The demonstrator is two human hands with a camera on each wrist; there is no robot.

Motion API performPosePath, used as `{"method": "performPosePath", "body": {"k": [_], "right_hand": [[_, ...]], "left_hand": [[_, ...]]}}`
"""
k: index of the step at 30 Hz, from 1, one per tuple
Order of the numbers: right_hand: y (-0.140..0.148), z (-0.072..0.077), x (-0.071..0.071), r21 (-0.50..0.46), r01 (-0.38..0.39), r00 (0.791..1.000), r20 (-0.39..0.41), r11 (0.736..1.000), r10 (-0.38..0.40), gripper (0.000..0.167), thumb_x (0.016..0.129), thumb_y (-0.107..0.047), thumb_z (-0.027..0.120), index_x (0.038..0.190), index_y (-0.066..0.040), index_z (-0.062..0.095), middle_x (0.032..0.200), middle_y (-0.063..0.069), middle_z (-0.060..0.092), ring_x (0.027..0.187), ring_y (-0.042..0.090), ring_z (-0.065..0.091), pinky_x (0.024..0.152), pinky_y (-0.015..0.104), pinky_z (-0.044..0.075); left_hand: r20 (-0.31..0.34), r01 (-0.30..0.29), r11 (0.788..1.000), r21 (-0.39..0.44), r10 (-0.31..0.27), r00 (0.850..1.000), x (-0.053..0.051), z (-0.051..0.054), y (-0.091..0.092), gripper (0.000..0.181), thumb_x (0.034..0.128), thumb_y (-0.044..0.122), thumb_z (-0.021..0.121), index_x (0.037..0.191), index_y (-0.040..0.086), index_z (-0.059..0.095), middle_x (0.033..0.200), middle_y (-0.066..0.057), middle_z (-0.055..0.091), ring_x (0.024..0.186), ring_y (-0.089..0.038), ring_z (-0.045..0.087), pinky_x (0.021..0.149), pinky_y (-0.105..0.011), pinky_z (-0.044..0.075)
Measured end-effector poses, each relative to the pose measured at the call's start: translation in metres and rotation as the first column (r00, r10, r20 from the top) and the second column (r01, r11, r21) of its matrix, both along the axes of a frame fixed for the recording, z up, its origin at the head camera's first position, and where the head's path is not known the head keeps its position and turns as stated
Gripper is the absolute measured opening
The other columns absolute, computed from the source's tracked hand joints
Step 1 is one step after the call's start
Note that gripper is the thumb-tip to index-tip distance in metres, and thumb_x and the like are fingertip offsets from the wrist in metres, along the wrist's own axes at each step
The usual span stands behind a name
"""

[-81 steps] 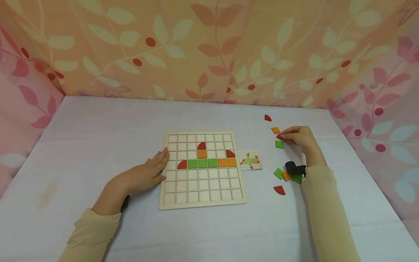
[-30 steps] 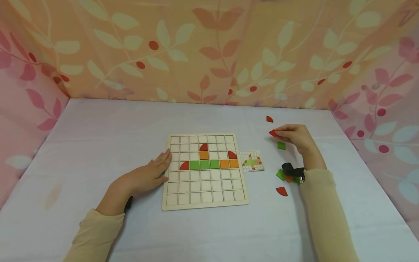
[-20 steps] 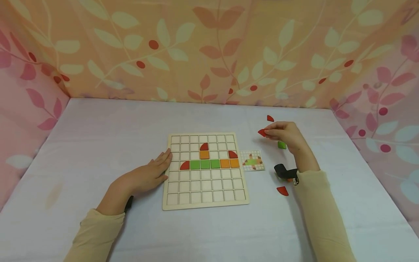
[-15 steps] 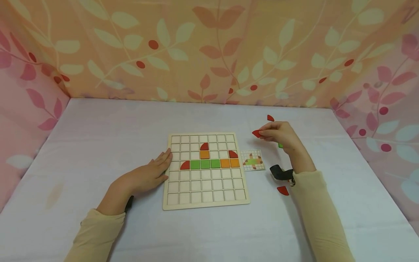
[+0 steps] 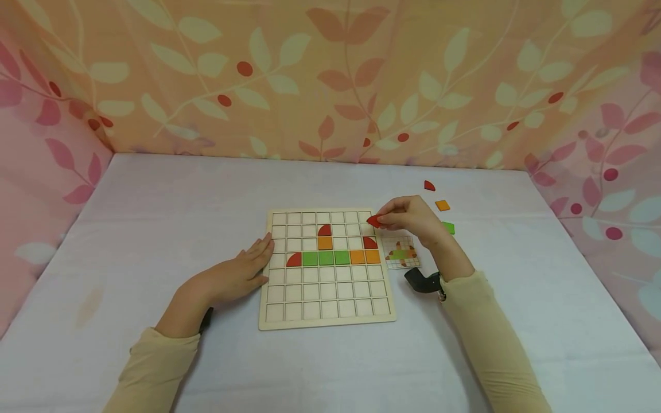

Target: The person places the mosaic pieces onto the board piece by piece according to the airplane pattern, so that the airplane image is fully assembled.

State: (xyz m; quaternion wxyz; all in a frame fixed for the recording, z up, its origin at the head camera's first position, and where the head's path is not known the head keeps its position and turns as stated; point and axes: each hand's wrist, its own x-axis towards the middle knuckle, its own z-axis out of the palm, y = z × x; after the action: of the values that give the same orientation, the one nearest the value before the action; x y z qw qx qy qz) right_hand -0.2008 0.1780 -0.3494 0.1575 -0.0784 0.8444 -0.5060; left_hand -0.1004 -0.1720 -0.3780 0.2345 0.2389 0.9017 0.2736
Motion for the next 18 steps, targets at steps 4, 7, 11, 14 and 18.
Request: {"method": "performPosePath", "body": {"k": [4, 7, 11, 14, 18], "right_hand": [[-0.015, -0.001, 0.004, -0.007, -0.037, 0.999, 0.015, 0.999, 0.037, 0.016, 0.087, -0.005, 0.065, 0.096, 0.008, 0.065, 0.086, 0.009, 0.069, 0.079, 0.024, 0.064, 0.072, 0.03, 0.054], [-0.026, -0.001, 0.007, -0.031, -0.062, 0.997, 0.035, 0.998, 0.063, 0.015, 0.087, -0.005, 0.066, 0.095, 0.007, 0.065, 0.087, 0.01, 0.069, 0.079, 0.026, 0.065, 0.074, 0.033, 0.055], [-0.039, 0.0, 0.011, -0.051, -0.092, 0.994, 0.059, 0.994, 0.095, 0.014, 0.086, -0.005, 0.067, 0.093, 0.007, 0.065, 0.085, 0.009, 0.068, 0.079, 0.031, 0.064, 0.073, 0.035, 0.055], [-0.049, -0.001, 0.014, -0.05, -0.122, 0.99, 0.062, 0.991, 0.125, 0.012, 0.086, -0.005, 0.067, 0.092, 0.005, 0.066, 0.081, 0.01, 0.068, 0.077, 0.035, 0.062, 0.069, 0.035, 0.055], [-0.062, -0.002, 0.019, -0.061, -0.168, 0.983, 0.065, 0.984, 0.172, 0.01, 0.085, -0.003, 0.066, 0.091, 0.005, 0.067, 0.08, 0.011, 0.068, 0.075, 0.034, 0.061, 0.068, 0.035, 0.054]], "left_hand": [[0.004, 0.001, 1.0, 0.002, -0.001, 1.0, 0.0, 0.0, 0.0, 0.066, 0.0972, 0.012, 0.048, 0.147, -0.009, 0.01, 0.155, -0.022, -0.004, 0.141, -0.039, 0.001, 0.111, -0.057, 0.01], [0.001, 0.003, 1.0, 0.002, -0.003, 1.0, 0.0, 0.0, 0.0, 0.066, 0.097, 0.012, 0.049, 0.147, -0.01, 0.01, 0.155, -0.022, -0.004, 0.141, -0.04, 0.001, 0.11, -0.057, 0.01], [0.001, -0.001, 1.0, 0.001, 0.001, 1.0, 0.0, 0.001, 0.001, 0.066, 0.0969, 0.011, 0.049, 0.147, -0.01, 0.01, 0.155, -0.022, -0.003, 0.141, -0.04, 0.002, 0.11, -0.057, 0.01], [0.007, -0.006, 1.0, 0.0, 0.006, 1.0, 0.001, 0.002, 0.001, 0.066, 0.0969, 0.01, 0.048, 0.147, -0.009, 0.01, 0.155, -0.022, -0.004, 0.141, -0.039, 0.001, 0.111, -0.056, 0.01], [0.01, -0.009, 1.0, -0.004, 0.009, 1.0, 0.001, 0.002, 0.001, 0.066, 0.0969, 0.011, 0.048, 0.147, -0.009, 0.009, 0.156, -0.021, -0.004, 0.141, -0.039, 0.001, 0.111, -0.056, 0.01]]}}
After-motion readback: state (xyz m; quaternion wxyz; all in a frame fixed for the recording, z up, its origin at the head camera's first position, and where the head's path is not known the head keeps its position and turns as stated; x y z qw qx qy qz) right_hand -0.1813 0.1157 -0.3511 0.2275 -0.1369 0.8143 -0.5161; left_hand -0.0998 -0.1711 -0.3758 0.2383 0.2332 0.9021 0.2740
